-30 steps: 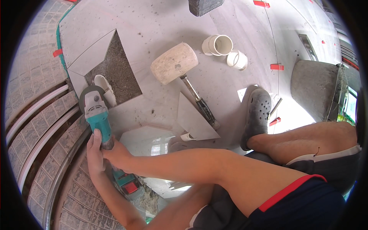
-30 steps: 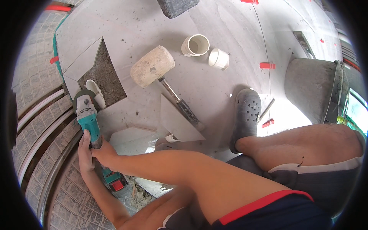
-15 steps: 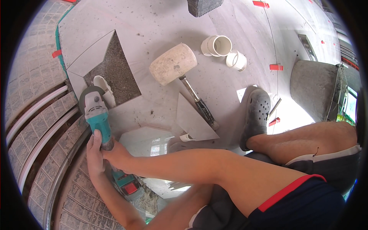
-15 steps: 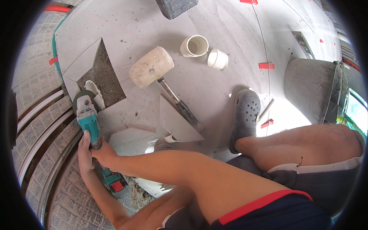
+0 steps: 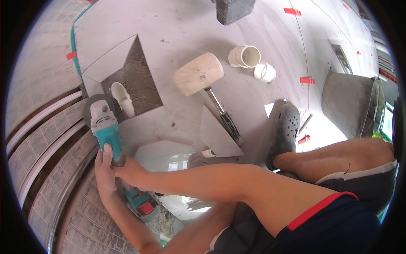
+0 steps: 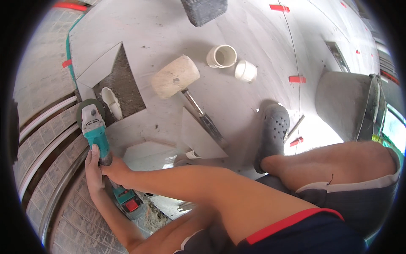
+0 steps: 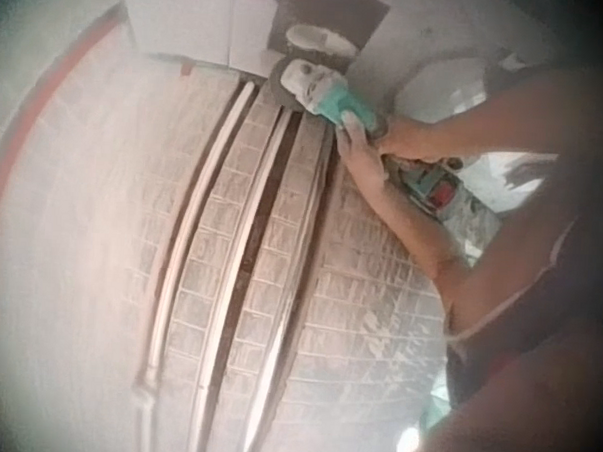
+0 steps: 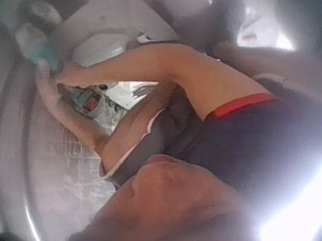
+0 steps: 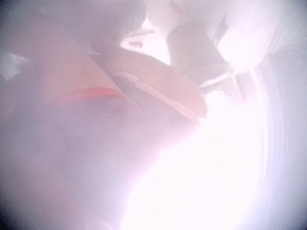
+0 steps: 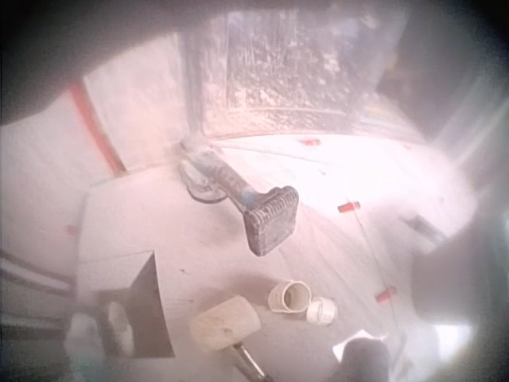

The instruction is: Measure and cut tiles to fit around a drain pipe and install them.

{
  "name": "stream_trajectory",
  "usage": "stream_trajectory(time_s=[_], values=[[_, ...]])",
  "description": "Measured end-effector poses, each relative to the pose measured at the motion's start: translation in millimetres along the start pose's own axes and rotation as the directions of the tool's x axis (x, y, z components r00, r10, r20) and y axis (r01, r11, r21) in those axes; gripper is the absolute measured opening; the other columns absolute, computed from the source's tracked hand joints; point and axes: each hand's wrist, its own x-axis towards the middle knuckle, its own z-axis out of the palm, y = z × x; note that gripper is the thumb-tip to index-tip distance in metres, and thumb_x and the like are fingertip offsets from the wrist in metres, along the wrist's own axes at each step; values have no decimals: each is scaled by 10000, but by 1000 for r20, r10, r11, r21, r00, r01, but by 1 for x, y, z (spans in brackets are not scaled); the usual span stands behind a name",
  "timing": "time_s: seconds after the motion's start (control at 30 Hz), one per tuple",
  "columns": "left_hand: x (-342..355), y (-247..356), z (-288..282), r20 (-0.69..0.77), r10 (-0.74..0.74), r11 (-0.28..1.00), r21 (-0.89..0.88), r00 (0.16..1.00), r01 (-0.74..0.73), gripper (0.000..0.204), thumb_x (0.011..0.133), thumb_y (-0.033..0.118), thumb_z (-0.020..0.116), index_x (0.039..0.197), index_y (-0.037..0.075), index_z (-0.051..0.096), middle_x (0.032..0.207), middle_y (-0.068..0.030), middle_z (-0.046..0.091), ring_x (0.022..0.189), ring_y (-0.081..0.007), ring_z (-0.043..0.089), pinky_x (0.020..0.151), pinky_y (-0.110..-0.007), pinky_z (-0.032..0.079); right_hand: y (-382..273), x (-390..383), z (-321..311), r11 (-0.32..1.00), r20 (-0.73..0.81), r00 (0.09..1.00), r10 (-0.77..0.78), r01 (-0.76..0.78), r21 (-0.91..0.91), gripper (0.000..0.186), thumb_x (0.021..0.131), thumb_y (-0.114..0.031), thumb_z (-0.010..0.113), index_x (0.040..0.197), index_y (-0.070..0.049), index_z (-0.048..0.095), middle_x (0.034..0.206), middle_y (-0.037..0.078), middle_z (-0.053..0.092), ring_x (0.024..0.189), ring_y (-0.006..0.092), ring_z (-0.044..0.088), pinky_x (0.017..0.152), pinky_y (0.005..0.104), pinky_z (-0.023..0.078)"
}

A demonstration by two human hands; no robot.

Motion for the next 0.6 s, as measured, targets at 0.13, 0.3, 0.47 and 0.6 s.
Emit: stream_trajectory(time_s=[0.13,0.3,0.47,0.6], values=[[-36,28,-30,5,104,995,11,995,-104,539,1062,435,613,1352,-20,595,1148,-79,685,1013,-147,641,919,-317,503,-18,-25,35,982,51,994,99,-89,-167,508,865,-290,732,1262,-4,594,938,116,714,710,247,663,636,399,530],[-78,40,-47,9,143,949,-284,990,-135,527,1055,438,618,1351,3,596,1117,-59,699,912,-119,658,810,-300,532,-67,-65,73,676,-83,987,140,-156,-721,414,771,-434,709,783,-21,679,681,102,656,601,207,620,554,395,486],[-121,10,-62,328,234,639,-761,916,110,538,1054,457,609,1358,23,518,1113,-115,690,919,-199,719,699,-343,601,-104,-113,125,387,-265,939,218,-333,-860,425,887,-403,745,1101,-47,650,746,74,654,655,156,601,585,349,455],[-143,-20,-64,363,494,371,-910,791,186,491,1087,433,546,1359,26,517,1115,-102,679,934,-205,710,701,-345,583,-97,-143,163,393,-291,855,430,-467,-792,477,913,-457,741,1118,-50,599,804,82,637,669,191,627,603,363,496]])
